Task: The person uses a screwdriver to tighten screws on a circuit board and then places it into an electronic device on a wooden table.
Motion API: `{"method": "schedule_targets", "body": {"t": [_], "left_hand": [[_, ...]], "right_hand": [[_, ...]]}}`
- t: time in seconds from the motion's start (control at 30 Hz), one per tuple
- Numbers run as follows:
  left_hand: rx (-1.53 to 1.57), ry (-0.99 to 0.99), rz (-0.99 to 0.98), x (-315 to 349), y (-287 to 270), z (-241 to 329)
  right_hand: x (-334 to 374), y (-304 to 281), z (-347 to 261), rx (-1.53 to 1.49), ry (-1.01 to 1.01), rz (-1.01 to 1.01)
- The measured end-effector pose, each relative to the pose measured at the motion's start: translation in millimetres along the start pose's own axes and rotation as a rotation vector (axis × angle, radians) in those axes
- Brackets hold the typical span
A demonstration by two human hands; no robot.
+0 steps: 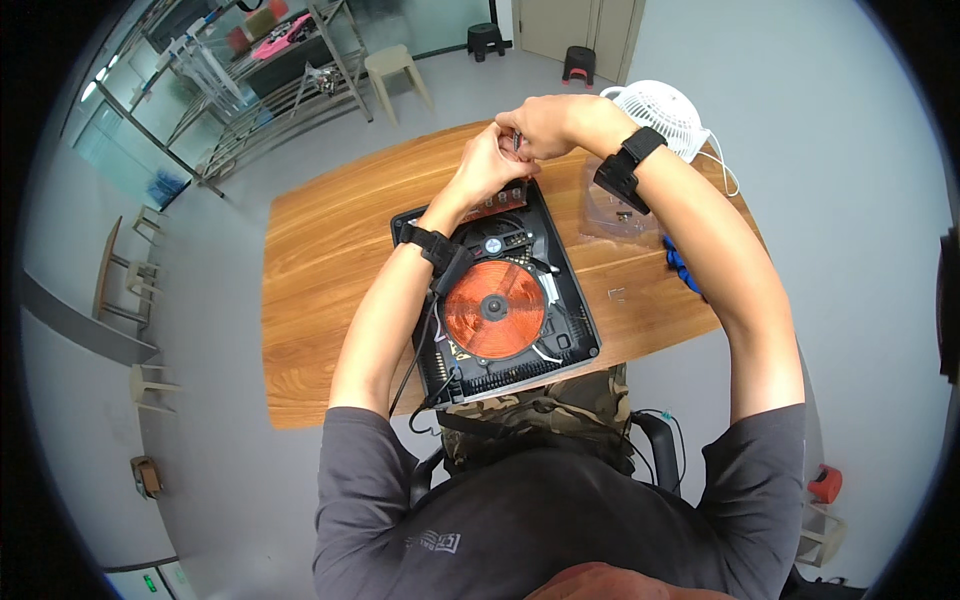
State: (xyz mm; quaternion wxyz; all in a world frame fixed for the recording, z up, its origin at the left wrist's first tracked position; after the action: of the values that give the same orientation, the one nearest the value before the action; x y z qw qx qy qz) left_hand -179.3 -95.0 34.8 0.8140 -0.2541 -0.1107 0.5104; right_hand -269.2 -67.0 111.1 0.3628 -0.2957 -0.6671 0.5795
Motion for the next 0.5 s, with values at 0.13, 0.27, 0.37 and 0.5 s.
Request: {"method": "schedule_targets", "body": {"t": [0.13, 0.27, 0.37, 0.5], "left_hand": [[0.072, 0.102, -0.067, -11, 8, -6], [0.011, 0.155, -0.043, 6, 5, 11], [-0.061, 0.089, -0.028, 7, 1, 6], [-0.038, 0.125, 0.005, 2, -2, -2]], "right_hand": [[-6, 9, 15, -0.004, 0.023, 0.020], [-3, 3, 8, 0.015, 0.125, -0.049], [1, -2, -1, 0.019, 0.165, -0.102], [1, -1, 3, 0.062, 0.077, 0.047]]}}
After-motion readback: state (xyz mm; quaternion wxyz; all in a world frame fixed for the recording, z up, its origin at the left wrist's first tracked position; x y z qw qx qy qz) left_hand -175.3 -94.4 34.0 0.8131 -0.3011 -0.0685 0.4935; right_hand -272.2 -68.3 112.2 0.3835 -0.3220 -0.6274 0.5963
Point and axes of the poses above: each hand's wrist, its own x-axis away from the middle knuckle, its own y-axis out of the palm, z = x × y, the point moved 7 cm from there along -x, towards the middle knuckle, and after that the axes turned 9 degrees about -y, right-handed, at the moved point
